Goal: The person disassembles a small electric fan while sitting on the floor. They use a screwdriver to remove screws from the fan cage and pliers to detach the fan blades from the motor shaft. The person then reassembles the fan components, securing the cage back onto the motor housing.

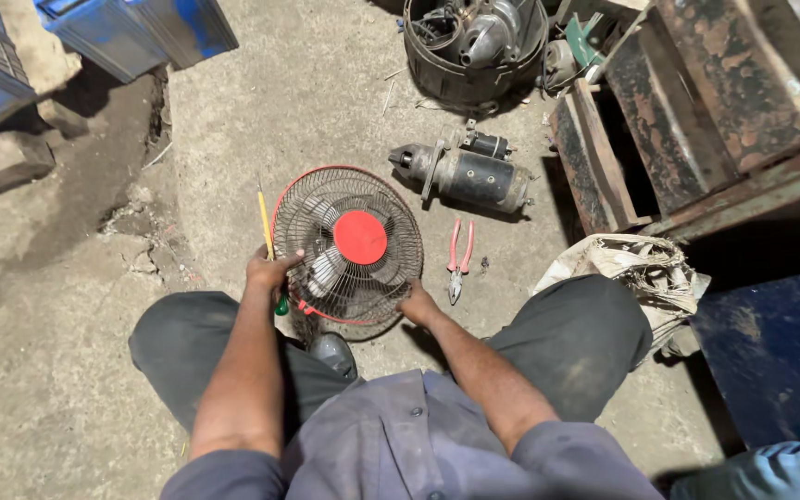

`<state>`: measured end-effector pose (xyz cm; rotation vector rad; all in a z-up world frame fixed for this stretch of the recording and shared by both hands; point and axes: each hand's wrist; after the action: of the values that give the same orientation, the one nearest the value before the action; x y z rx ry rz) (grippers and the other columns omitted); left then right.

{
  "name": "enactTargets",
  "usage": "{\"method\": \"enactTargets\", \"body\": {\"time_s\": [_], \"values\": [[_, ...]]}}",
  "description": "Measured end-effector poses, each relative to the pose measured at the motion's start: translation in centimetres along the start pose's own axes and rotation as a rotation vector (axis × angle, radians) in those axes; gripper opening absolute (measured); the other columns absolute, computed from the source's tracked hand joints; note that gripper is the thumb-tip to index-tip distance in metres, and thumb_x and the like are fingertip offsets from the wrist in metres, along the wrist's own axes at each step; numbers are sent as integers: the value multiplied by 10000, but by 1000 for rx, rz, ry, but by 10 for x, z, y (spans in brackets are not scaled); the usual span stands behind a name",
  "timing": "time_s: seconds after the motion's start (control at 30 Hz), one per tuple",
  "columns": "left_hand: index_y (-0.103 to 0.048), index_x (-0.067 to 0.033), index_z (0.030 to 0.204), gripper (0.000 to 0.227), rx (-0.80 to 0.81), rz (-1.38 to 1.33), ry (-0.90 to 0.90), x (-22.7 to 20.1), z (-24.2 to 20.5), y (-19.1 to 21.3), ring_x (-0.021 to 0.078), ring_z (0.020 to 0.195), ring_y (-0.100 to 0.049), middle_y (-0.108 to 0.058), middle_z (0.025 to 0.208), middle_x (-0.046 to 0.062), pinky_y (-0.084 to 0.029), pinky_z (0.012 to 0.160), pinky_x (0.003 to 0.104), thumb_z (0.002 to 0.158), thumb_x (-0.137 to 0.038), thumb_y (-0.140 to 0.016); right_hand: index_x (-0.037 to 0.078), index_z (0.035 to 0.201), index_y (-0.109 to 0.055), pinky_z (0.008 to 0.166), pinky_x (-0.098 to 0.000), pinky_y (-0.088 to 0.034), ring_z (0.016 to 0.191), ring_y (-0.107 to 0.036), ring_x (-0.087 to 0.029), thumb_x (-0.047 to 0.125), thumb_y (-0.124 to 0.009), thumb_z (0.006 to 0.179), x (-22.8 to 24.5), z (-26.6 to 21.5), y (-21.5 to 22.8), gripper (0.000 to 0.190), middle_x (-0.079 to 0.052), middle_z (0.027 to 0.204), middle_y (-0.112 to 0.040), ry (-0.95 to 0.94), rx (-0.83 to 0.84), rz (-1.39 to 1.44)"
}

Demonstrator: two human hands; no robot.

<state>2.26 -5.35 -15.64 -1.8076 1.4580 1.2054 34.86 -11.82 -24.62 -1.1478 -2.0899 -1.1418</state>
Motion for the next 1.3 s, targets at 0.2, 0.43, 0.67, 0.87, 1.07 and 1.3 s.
{"method": "enactTargets", "body": {"time_s": [0.2,0.43,0.67,0.87,1.07,1.3], "values": [[-627,60,1038,590,51,93,366,17,6,8,189,478,-479,-601,708,79,-377,404,345,750,-369,-912,5,1510,-370,1068,-398,-485,1270,-619,-371,176,-713,762,15,-12,15,840,-280,1335,-637,-22,-34,49],[-608,52,1043,666,124,68,278,3,-13,-1,162,437,-446,-539,667,70,-374,385,342,721,-451,-903,38,1506,-384,1081,-406,-468,1273,-606,-384,203,-709,793,21,-17,30,801,-286,1337,-625,-101,-73,-15],[-505,3,1361,1004,-17,658,-207,-80,-56,-41,321,763,-686,-700,946,227,-555,652,443,606,-461,-976,-57,1142,-543,737,-376,-572,928,-676,-352,68,-614,810,2,-5,12,362,-249,1033,-647,-243,208,522],[-518,-36,1373,954,100,1054,-395,-160,-95,-105,394,962,-737,-737,1055,246,-579,842,479,645,-497,-927,-101,1022,-639,705,-369,-642,822,-727,-284,-1,-567,905,6,-33,-24,170,-215,965,-670,-462,652,759],[-518,-43,1215,768,273,1201,-669,-175,-120,-172,419,955,-713,-742,1004,233,-563,823,529,674,-409,-921,93,1450,-460,582,-412,-476,668,-591,-261,90,-545,879,66,-53,33,577,-123,1093,-700,-37,92,244],[-619,7,1198,648,408,859,-400,-181,-90,-210,318,936,-748,-751,1028,208,-585,798,428,718,-328,-898,29,1444,-484,1172,-402,-388,1395,-485,-280,110,-559,1008,105,-76,142,449,-192,1476,-500,694,-731,364]]}}
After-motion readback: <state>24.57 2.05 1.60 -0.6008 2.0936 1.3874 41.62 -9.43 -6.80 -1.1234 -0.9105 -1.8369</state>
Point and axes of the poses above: each hand's wrist, its own z-axis towards the middle knuckle, its own y-axis out of the back of the hand, x = y × z
